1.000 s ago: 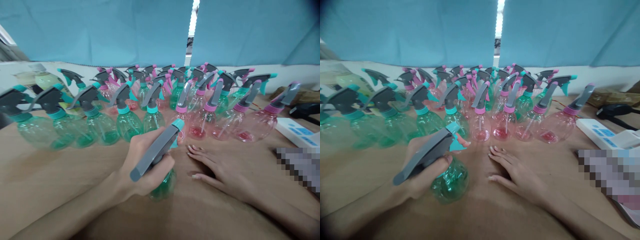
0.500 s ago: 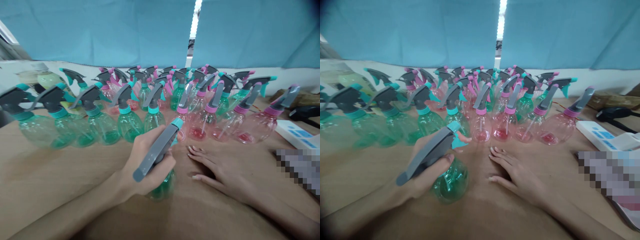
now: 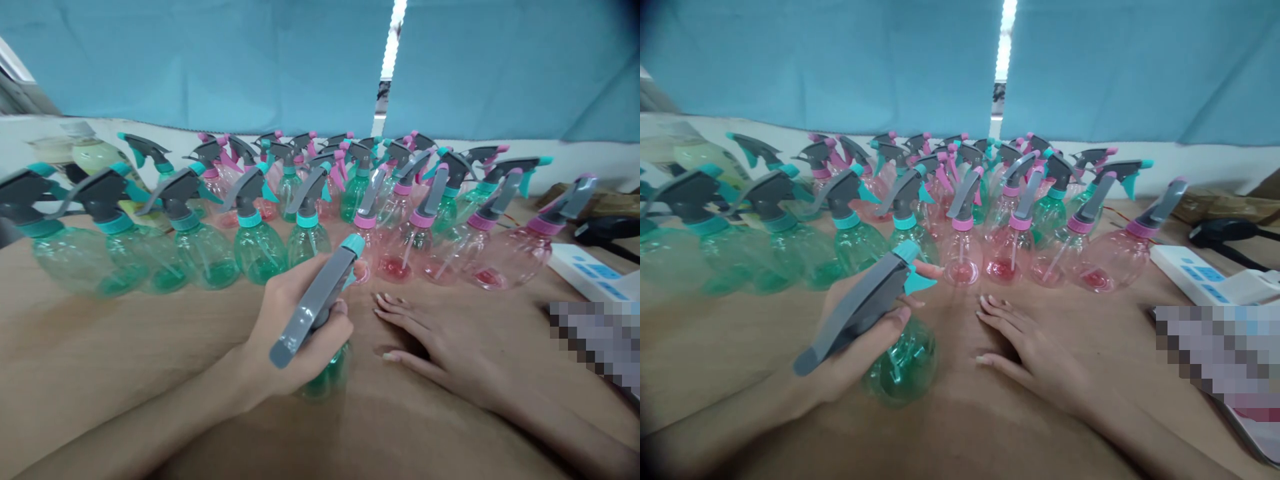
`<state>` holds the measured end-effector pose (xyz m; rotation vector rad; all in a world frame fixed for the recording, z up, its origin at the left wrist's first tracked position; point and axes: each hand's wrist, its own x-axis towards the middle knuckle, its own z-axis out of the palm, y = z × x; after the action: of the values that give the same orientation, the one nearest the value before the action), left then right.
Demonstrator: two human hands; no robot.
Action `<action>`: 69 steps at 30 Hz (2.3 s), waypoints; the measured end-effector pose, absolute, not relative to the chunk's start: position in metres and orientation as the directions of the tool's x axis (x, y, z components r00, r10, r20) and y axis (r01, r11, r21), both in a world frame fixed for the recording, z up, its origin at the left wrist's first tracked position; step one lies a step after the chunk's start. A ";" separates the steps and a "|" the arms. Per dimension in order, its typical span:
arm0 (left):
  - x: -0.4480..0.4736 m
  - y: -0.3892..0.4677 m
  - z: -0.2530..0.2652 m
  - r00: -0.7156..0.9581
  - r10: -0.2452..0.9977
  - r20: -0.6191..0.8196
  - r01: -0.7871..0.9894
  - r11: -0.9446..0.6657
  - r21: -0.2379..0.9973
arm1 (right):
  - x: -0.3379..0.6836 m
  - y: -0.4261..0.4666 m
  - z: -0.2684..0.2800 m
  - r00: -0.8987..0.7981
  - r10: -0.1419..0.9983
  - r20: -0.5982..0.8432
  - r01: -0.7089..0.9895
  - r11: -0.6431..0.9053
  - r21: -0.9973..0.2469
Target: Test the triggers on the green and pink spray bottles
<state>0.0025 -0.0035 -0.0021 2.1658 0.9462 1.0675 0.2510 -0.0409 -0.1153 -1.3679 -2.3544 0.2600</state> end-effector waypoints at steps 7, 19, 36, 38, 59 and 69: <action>0.002 -0.003 -0.004 0.440 0.786 0.434 0.350 -0.596 0.723 | 0.251 -0.041 -0.117 -0.446 0.863 0.238 0.788 0.504 -0.353; 0.002 -0.004 -0.004 0.433 0.792 0.430 0.329 -0.583 0.743 | 0.250 -0.041 -0.114 -0.439 0.868 0.233 0.786 0.496 -0.368; 0.000 -0.002 -0.002 0.471 0.742 0.476 0.322 -0.648 0.691 | 0.251 -0.041 -0.113 -0.442 0.868 0.224 0.793 0.495 -0.355; 0.000 -0.002 -0.001 0.471 0.741 0.480 0.315 -0.649 0.692 | 0.251 -0.041 -0.115 -0.444 0.866 0.229 0.789 0.499 -0.359; 0.000 -0.001 0.001 0.493 0.729 0.475 0.265 -0.646 0.716 | 0.251 -0.042 -0.114 -0.449 0.870 0.204 0.802 0.493 -0.337; 0.001 -0.006 0.001 0.463 0.766 0.446 0.345 -0.619 0.705 | 0.252 -0.040 -0.114 -0.460 0.859 0.224 0.806 0.510 -0.300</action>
<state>0.0010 -0.0061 0.0007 2.1861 0.9227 1.0478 0.2516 -0.0403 -0.1144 -1.3857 -2.4113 0.2138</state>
